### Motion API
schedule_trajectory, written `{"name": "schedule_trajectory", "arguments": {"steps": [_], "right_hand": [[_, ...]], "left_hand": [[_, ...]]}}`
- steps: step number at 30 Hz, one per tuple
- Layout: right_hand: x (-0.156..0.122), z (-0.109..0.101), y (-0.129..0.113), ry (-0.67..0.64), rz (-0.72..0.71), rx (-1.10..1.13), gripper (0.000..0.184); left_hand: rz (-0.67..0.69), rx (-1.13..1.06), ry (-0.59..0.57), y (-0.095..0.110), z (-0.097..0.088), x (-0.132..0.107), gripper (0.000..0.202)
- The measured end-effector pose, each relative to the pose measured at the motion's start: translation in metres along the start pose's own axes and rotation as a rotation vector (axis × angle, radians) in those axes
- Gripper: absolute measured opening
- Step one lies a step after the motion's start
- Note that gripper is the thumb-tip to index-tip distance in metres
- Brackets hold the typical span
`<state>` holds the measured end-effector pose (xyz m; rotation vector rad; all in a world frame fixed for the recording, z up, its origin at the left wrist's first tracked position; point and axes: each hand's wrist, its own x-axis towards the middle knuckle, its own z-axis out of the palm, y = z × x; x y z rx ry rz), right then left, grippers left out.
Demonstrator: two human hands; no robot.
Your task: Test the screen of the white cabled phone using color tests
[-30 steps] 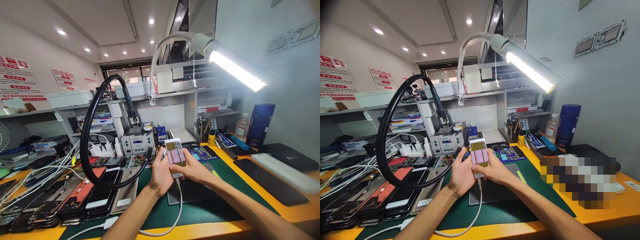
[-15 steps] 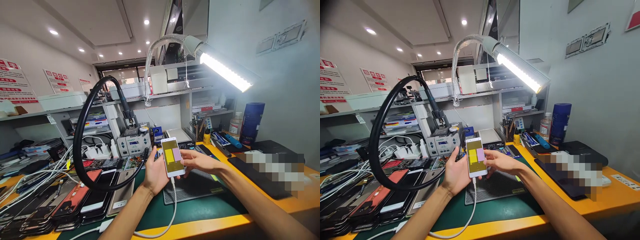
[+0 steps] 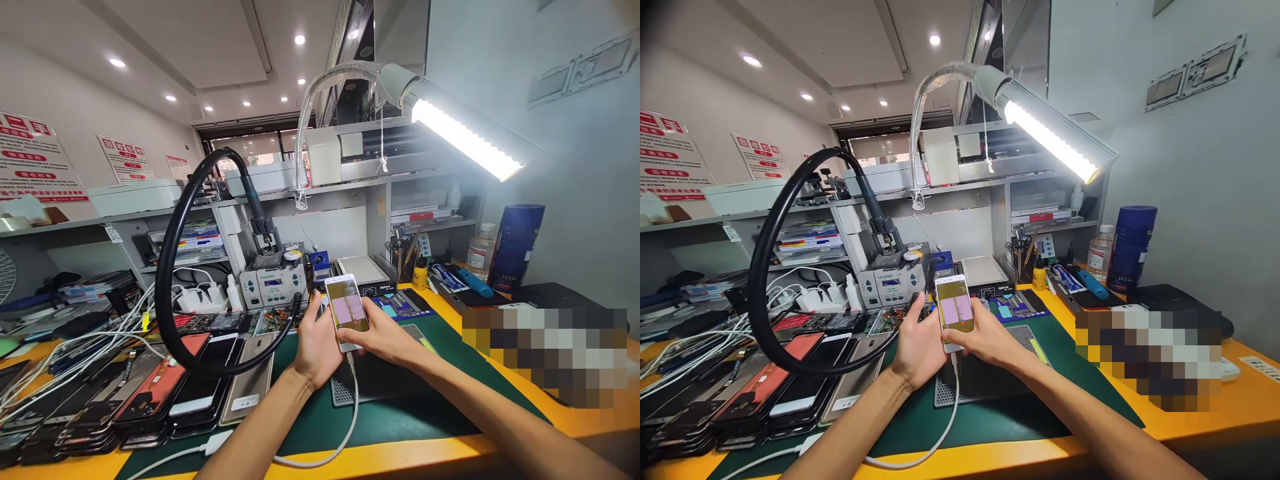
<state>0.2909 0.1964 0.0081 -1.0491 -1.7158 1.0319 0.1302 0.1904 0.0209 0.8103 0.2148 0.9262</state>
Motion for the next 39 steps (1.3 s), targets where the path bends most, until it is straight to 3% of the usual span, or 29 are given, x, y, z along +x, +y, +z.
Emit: {"name": "schedule_trajectory", "arguments": {"steps": [4, 13, 18, 21, 25, 28, 32, 39], "right_hand": [[-0.001, 0.007, 0.002, 0.097, -0.025, -0.128, 0.055], [-0.004, 0.002, -0.007, 0.044, -0.084, -0.154, 0.073], [-0.002, -0.017, -0.010, -0.215, 0.036, 0.070, 0.058], [-0.002, -0.036, -0.015, -0.380, 0.035, 0.156, 0.058], [-0.002, -0.051, -0.017, -0.465, 0.025, 0.194, 0.059], [0.000, -0.051, -0.014, -0.385, 0.020, 0.144, 0.047], [0.006, -0.050, -0.013, -0.164, 0.020, 0.088, 0.026], [0.014, -0.055, -0.014, 0.251, 0.059, 0.216, 0.046]], "left_hand": [[0.020, -0.021, -0.003, 0.000, -0.002, 0.002, 0.072], [0.016, -0.041, 0.021, 0.007, 0.002, 0.002, 0.071], [-0.023, -0.038, -0.022, 0.010, 0.001, 0.001, 0.074], [-0.042, -0.026, -0.041, 0.011, 0.000, 0.000, 0.074], [-0.070, -0.007, -0.057, 0.011, -0.002, -0.001, 0.075], [-0.082, 0.004, -0.072, 0.009, -0.003, 0.000, 0.074], [-0.112, 0.028, -0.092, 0.005, 0.000, -0.001, 0.072], [-0.151, 0.078, -0.101, -0.003, 0.005, -0.003, 0.072]]}}
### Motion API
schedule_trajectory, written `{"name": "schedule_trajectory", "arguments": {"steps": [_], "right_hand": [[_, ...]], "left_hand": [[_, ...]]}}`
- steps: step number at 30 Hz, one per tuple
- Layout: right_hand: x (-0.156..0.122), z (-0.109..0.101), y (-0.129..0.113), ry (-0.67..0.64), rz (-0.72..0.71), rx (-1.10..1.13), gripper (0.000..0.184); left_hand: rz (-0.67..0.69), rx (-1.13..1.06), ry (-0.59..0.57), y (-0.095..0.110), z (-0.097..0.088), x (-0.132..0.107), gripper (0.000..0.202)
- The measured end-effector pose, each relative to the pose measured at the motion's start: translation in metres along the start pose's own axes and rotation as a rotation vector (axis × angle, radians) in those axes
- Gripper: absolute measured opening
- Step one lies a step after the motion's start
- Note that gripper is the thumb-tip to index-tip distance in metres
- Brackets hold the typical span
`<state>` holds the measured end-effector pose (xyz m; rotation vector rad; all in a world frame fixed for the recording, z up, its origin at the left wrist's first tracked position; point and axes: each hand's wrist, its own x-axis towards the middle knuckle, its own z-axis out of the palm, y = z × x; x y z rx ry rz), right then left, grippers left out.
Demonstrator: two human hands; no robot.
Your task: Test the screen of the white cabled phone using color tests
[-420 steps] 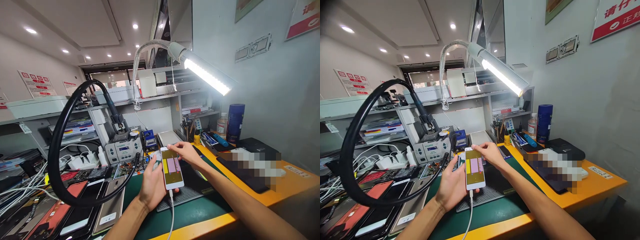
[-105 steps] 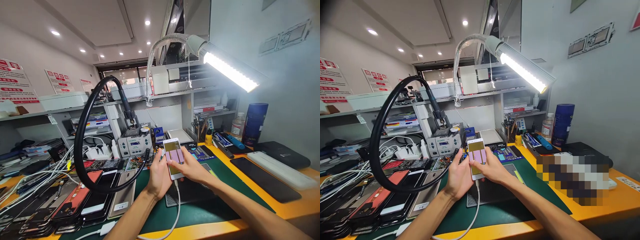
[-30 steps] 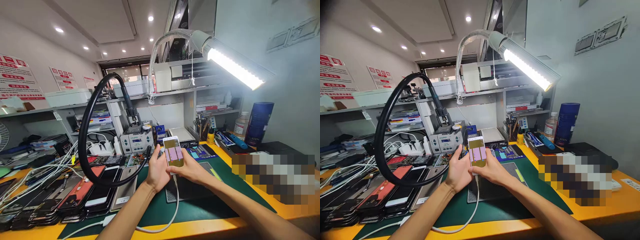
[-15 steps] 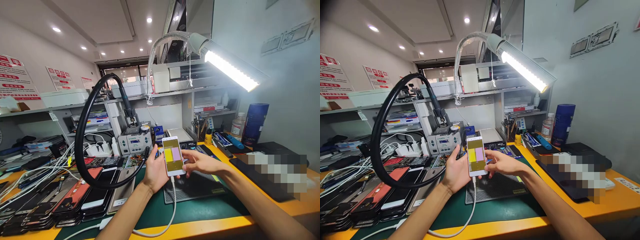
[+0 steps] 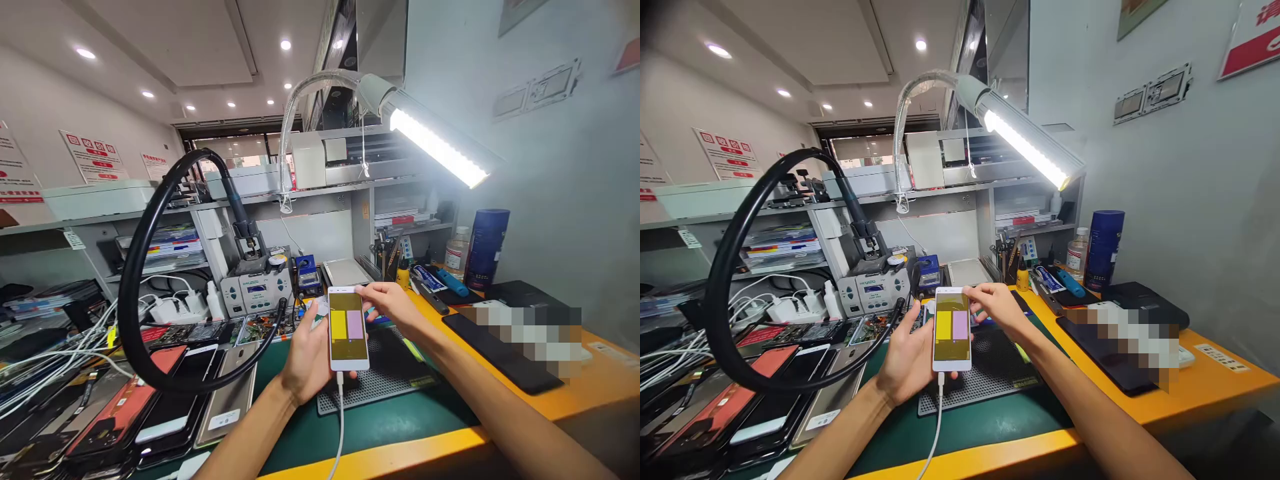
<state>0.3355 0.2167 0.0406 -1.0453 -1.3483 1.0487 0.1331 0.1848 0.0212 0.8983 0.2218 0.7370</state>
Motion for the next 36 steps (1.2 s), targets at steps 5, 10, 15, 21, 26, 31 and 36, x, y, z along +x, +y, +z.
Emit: {"name": "schedule_trajectory", "arguments": {"steps": [5, 10, 15, 21, 26, 31, 36], "right_hand": [[0.007, -0.007, 0.007, 0.395, -0.092, 0.031, 0.050], [0.006, -0.008, 0.006, 0.219, -0.054, 0.171, 0.032], [-0.008, -0.005, -0.006, -0.252, -0.030, 0.115, 0.049], [-0.013, -0.003, -0.009, -0.394, -0.091, -0.063, 0.050], [-0.001, -0.006, 0.005, -0.171, 0.003, 0.044, 0.046], [0.001, -0.012, 0.013, -0.015, -0.014, 0.021, 0.036], [-0.019, 0.012, 0.011, -0.431, 0.069, 0.169, 0.060]], "left_hand": [[-0.028, -0.005, -0.014, -0.003, 0.000, -0.001, 0.071], [-0.012, -0.010, 0.023, -0.001, 0.002, 0.000, 0.071], [-0.007, -0.019, 0.021, -0.001, 0.003, 0.001, 0.072], [-0.028, -0.034, 0.016, -0.001, 0.001, 0.001, 0.069], [-0.001, -0.041, 0.006, 0.002, 0.003, 0.000, 0.066], [0.066, -0.074, 0.118, 0.011, -0.002, 0.000, 0.070], [0.131, -0.084, 0.161, 0.017, -0.007, 0.001, 0.071]]}}
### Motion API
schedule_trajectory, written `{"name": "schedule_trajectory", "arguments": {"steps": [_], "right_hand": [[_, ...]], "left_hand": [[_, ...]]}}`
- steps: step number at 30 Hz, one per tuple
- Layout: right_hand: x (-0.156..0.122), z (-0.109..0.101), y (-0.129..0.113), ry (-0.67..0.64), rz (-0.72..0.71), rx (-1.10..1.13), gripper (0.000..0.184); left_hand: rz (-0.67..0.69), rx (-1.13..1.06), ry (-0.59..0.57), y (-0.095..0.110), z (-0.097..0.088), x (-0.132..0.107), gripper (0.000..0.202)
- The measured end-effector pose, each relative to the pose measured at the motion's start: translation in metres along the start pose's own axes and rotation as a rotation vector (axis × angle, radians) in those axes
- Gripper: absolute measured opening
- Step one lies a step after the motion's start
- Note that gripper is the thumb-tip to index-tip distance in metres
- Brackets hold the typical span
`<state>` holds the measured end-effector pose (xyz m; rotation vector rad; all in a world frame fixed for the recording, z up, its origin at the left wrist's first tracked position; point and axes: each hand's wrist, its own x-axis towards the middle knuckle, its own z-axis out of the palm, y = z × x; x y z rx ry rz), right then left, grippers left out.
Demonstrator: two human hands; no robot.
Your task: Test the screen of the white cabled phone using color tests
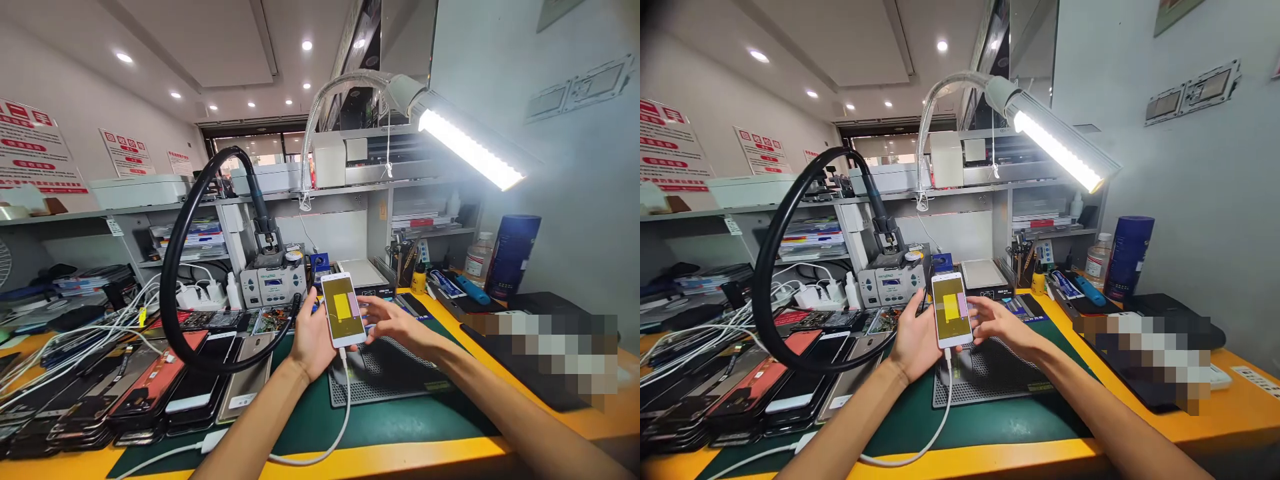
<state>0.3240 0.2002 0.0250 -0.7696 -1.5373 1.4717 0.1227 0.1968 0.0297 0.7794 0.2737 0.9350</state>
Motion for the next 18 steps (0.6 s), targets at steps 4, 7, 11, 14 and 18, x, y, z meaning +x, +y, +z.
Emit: {"name": "schedule_trajectory", "arguments": {"steps": [4, 7, 11, 14, 18], "right_hand": [[0.001, 0.024, 0.008, -0.065, 0.035, -0.029, 0.060], [0.003, 0.026, 0.012, -0.036, 0.039, -0.058, 0.055], [0.005, 0.021, 0.013, -0.006, 0.024, -0.070, 0.038], [0.007, 0.020, 0.016, 0.023, 0.027, -0.066, 0.034], [0.009, 0.022, 0.020, 0.078, 0.020, -0.110, 0.034]], "left_hand": [[0.010, -0.011, 0.014, -0.002, -0.002, 0.002, 0.068], [0.013, -0.017, 0.004, -0.005, -0.002, 0.003, 0.066], [0.013, 0.004, 0.002, -0.005, -0.002, 0.002, 0.067], [0.008, 0.020, 0.009, -0.006, -0.001, 0.002, 0.068], [0.009, 0.028, 0.008, -0.007, -0.001, 0.003, 0.068]]}}
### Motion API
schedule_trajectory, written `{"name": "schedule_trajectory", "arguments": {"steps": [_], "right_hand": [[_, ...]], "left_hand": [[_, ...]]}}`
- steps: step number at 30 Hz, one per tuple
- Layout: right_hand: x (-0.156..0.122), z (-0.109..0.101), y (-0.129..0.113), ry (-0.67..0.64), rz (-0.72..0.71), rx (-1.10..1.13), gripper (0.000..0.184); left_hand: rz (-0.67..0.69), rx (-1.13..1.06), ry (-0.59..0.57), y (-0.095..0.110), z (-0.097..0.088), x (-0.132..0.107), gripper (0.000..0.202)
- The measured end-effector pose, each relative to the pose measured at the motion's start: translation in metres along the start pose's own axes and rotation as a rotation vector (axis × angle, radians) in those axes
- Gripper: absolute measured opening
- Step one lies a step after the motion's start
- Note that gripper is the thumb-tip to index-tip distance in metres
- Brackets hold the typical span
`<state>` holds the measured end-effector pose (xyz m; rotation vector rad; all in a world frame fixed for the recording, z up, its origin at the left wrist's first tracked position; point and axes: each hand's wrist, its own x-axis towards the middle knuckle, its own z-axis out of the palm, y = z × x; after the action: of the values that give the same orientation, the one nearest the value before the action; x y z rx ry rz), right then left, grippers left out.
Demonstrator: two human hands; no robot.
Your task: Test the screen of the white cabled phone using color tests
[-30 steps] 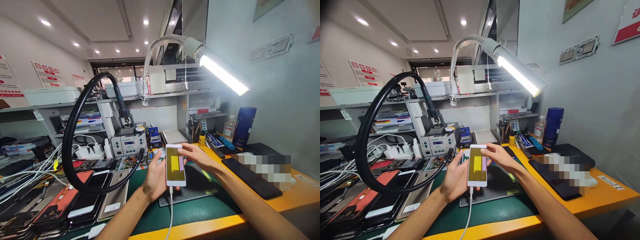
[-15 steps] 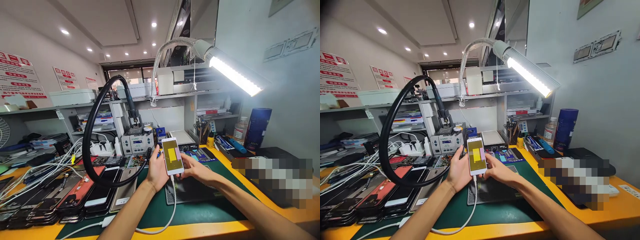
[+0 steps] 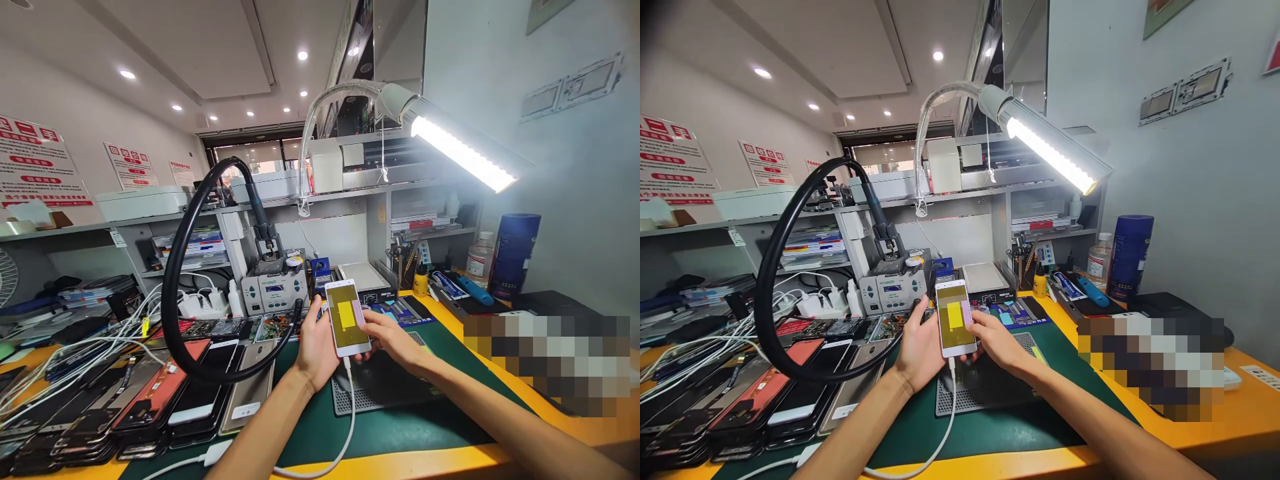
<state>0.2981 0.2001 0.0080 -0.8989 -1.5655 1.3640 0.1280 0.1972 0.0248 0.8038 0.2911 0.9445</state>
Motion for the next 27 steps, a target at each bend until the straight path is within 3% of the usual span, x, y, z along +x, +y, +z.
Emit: {"name": "schedule_trajectory", "arguments": {"steps": [10, 23, 27], "right_hand": [[0.001, 0.003, 0.003, 0.040, -0.019, 0.012, 0.025], [0.004, 0.013, 0.011, 0.150, -0.082, -0.165, 0.036], [0.002, 0.010, 0.009, 0.146, -0.075, -0.190, 0.031]], "left_hand": [[0.005, -0.003, 0.011, -0.002, 0.003, -0.001, 0.069], [0.022, 0.048, 0.051, -0.004, 0.002, -0.001, 0.067], [0.025, 0.033, 0.045, -0.003, 0.002, -0.001, 0.068]]}}
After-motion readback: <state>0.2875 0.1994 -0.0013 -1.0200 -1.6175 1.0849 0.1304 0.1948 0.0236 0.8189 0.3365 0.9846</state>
